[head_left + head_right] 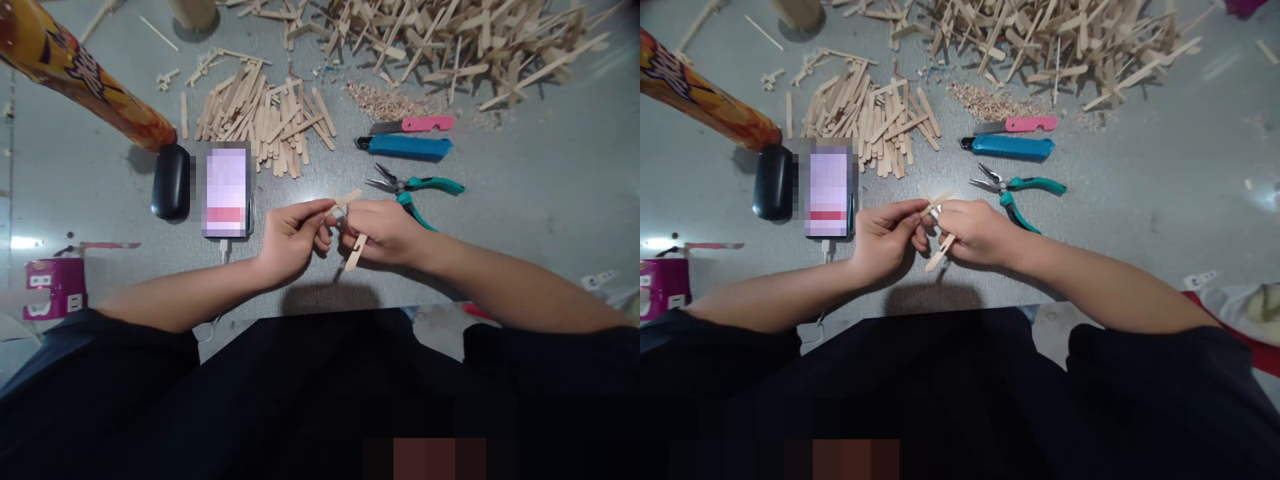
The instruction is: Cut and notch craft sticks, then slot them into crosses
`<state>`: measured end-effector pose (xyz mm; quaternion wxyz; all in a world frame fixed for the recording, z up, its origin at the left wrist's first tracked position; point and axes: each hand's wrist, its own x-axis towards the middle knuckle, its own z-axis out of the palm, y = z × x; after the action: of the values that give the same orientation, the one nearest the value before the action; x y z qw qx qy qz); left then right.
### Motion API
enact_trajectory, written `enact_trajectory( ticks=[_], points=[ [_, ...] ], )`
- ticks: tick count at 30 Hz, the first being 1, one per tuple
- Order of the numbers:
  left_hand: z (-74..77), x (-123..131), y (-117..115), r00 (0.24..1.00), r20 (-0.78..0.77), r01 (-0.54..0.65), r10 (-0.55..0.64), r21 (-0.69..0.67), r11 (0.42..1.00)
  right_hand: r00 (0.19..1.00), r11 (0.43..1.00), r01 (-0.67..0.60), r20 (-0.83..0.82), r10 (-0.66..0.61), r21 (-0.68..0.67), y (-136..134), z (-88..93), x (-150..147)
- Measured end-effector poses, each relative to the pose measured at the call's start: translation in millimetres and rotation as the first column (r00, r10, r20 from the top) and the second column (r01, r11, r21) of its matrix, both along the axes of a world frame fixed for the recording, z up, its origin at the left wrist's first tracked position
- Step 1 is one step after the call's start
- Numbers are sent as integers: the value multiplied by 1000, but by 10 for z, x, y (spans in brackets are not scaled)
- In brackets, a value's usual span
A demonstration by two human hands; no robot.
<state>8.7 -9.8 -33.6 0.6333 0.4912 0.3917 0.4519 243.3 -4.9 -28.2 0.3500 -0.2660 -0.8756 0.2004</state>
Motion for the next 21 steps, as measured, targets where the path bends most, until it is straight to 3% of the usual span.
enact_trajectory(
  ticks=[10,14,17,21],
  points=[
    [-34,0,13,1000,-1,-14,14,32,999,974,986,100,214,-69,-136,4,92,75],
    [-13,-5,48,999,41,28,-26,-57,998,959,992,126,260,-117,-18,40,19,103],
    [28,-5,71,993,111,55,-43,-114,992,928,973,204,296,-227,109,62,9,116],
    [48,7,114,978,200,-30,56,-132,991,871,926,309,327,-366,215,59,125,140]
  ],
)
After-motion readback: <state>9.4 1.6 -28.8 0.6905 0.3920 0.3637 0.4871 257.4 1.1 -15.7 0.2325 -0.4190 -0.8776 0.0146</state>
